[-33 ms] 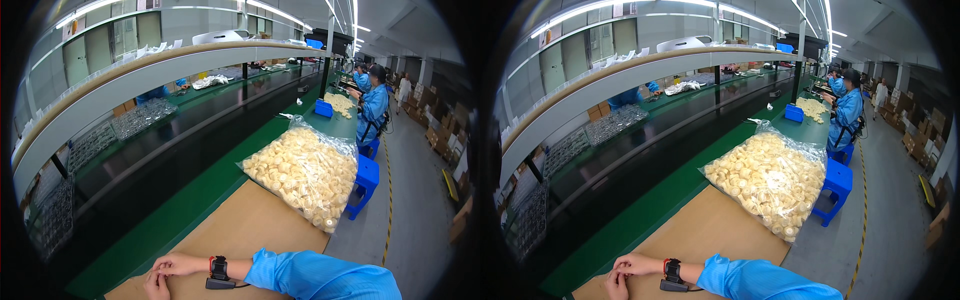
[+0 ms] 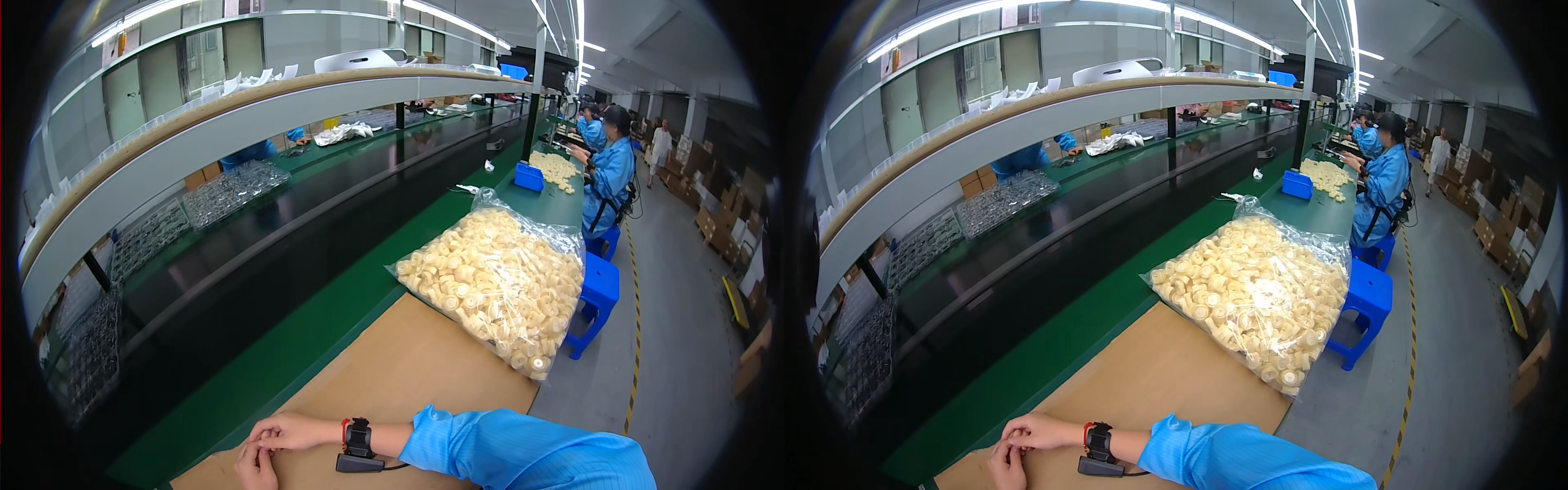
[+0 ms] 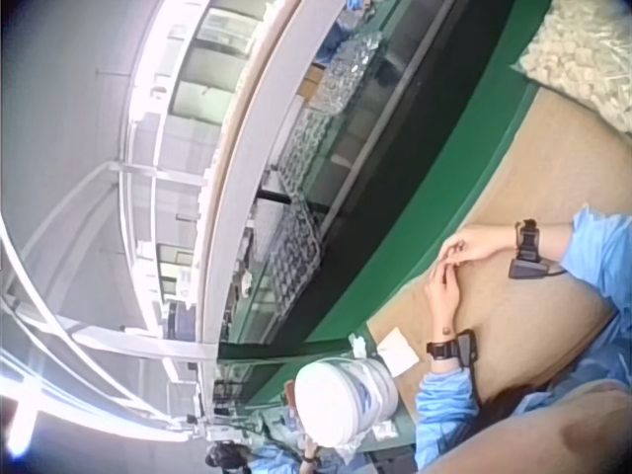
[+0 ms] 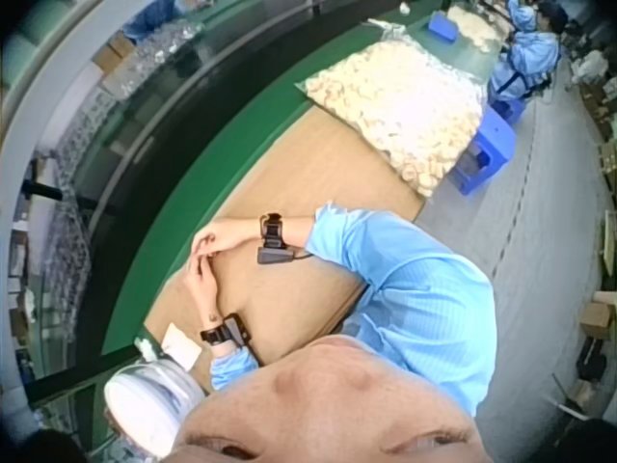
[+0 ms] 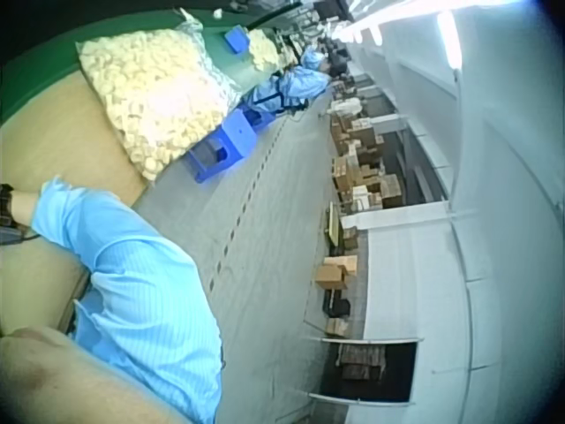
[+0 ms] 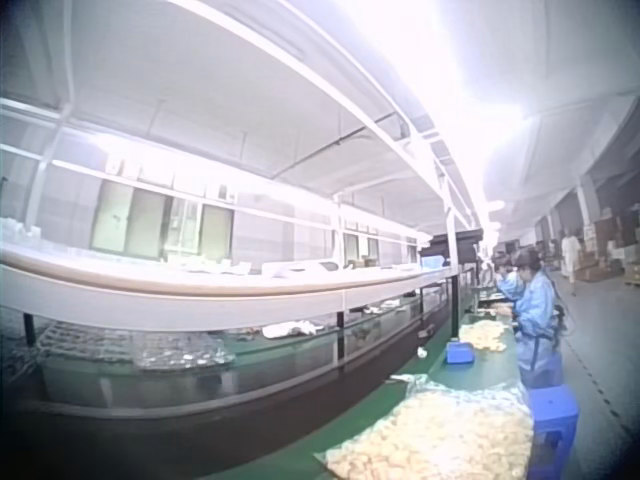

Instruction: The worker is applying a lubricant or adhesive to the internal gears and mechanical parts of a plastic motor housing using a small applicator stick.

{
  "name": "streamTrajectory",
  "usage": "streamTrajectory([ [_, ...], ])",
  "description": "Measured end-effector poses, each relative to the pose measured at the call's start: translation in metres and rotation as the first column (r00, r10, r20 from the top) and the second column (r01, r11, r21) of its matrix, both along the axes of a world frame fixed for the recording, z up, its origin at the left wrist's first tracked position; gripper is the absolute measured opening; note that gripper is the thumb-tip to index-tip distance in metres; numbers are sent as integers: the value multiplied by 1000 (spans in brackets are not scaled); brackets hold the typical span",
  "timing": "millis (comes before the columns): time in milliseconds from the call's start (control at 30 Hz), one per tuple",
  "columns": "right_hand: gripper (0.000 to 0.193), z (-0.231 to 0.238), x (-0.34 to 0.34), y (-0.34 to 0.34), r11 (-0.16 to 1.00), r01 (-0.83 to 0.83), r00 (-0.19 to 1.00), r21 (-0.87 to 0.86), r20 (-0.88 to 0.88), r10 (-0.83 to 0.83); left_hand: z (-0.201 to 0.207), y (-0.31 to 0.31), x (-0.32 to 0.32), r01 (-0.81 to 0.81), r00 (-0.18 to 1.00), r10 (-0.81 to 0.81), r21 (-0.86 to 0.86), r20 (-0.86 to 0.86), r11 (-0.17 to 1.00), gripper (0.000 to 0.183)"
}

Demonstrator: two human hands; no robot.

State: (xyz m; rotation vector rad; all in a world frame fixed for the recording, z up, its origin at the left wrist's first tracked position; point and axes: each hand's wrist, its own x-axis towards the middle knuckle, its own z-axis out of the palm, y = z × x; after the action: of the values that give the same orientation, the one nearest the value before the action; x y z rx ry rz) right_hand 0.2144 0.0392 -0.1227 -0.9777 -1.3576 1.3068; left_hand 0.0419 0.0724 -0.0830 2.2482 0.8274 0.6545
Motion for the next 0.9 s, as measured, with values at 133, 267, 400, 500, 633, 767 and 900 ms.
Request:
streamTrajectory([
  [133, 23, 1, 0, 0, 1000, 1, 1000, 6, 11, -1, 0, 0, 0, -17, 1000, 17, 0, -11, 1000, 22],
  [267, 24, -1, 0, 1, 1000, 6, 999, 27, 34, -7, 0, 0, 0, -11, 1000, 10, -19, -5, 1000, 22],
  [400, 25, -1, 0, 1, 999, 9, 998, 35, 67, -12, 1, -1, 0, -10, 1000, 9, -28, -7, 1000, 23],
  [500, 25, -1, 0, 1, 999, 2, 998, 32, 55, -4, 1, 0, 0, -18, 999, 17, -29, -29, 999, 24],
  [633, 25, -3, 1, 1, 1000, -1, 999, 26, 51, -1, 2, -1, 1, -30, 998, 27, -42, -59, 999, 25],
  [767, 25, 1, 0, 0, 999, 2, 997, 40, 73, -5, 3, -1, 1, -22, 999, 21, -37, -41, 999, 25],
  [900, 25, 3, 1, -1, 999, 15, 997, 34, 75, -17, 1, 0, 2, -4, 1000, 4, -21, -14, 1000, 24],
])
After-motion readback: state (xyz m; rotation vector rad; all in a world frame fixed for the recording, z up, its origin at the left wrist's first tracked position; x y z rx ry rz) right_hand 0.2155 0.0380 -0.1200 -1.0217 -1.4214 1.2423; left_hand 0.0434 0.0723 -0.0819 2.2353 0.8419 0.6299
